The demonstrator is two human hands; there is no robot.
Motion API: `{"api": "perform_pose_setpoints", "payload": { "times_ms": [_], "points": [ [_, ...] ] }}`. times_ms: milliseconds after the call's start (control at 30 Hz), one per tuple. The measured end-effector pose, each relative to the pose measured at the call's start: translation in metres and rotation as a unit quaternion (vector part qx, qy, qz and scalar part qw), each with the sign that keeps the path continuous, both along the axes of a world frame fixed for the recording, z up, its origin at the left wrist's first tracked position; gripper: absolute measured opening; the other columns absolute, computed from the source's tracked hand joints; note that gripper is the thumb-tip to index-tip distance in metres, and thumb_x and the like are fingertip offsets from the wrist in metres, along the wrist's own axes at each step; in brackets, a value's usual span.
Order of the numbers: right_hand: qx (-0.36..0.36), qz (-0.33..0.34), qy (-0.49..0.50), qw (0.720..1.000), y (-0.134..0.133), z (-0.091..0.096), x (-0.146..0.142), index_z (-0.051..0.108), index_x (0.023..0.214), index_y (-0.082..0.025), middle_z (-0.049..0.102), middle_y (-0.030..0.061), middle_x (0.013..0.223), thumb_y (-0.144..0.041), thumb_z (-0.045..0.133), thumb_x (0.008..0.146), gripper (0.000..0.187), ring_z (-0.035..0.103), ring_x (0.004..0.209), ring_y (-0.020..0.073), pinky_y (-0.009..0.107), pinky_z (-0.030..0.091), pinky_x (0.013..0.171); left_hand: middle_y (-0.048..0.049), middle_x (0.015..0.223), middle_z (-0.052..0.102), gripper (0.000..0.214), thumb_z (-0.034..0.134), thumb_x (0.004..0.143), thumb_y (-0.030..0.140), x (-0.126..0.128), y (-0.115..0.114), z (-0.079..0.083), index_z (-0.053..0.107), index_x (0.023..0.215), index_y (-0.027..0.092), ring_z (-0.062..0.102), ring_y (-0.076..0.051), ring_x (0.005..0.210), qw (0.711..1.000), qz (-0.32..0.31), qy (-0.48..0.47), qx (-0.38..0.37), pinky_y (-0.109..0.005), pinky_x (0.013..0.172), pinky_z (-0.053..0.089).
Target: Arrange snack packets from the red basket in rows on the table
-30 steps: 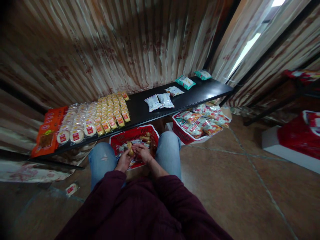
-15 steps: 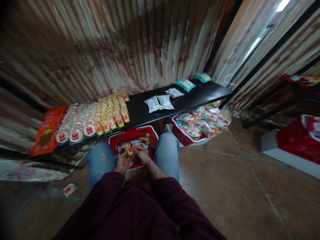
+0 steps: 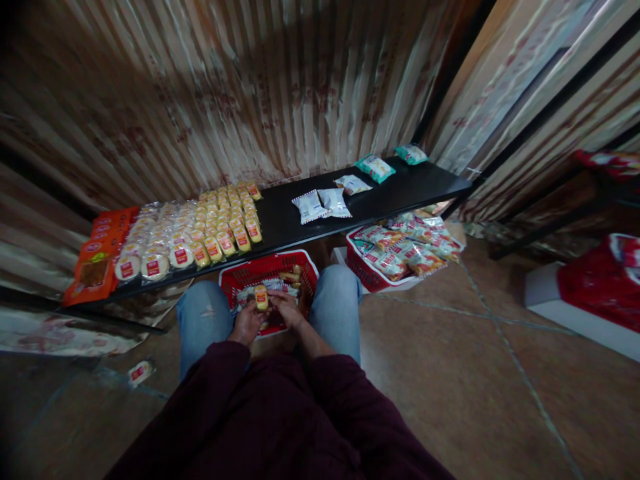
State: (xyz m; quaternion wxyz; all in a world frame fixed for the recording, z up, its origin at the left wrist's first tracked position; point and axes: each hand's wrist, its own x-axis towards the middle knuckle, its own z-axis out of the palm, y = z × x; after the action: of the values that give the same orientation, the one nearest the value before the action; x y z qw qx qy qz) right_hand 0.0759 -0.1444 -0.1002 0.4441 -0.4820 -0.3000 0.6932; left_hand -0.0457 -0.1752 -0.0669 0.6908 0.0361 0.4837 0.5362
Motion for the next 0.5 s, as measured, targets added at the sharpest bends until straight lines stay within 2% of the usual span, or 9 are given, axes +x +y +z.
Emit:
{"api": "perform_pose_setpoints", "payload": {
  "times_ms": [233, 500],
  "points": [
    [0.018, 0.019, -0.002, 1.000, -0.0016, 0.0034, 0.0016, 0.072, 0.088, -0.023, 0.072, 0.0002, 0.081, -0.039, 0.081, 0.051, 0.041, 0.066, 0.076, 0.0203, 0.039, 0.051, 0.082, -0.0016, 0.076, 0.065, 0.010, 0.059, 0.079, 0.017, 0.0002, 0.0026, -0.0059, 0.056, 0.088, 0.017, 0.063, -0.012, 0.061, 0.999, 0.004, 0.037, 0.007, -0.025, 0.060, 0.050],
    [0.056, 0.036, -0.038, 0.997, -0.0021, 0.0068, 0.0000, 0.069, 0.090, -0.025, 0.071, -0.0001, 0.087, -0.035, 0.076, 0.055, 0.037, 0.064, 0.085, 0.0203, 0.038, 0.050, 0.086, -0.0003, 0.082, 0.065, 0.027, 0.067, 0.076, 0.027, 0.0034, 0.0019, -0.0063, 0.054, 0.100, 0.023, 0.062, -0.011, 0.063, 0.995, 0.005, 0.102, -0.003, -0.025, 0.063, 0.051]
  ]
}}
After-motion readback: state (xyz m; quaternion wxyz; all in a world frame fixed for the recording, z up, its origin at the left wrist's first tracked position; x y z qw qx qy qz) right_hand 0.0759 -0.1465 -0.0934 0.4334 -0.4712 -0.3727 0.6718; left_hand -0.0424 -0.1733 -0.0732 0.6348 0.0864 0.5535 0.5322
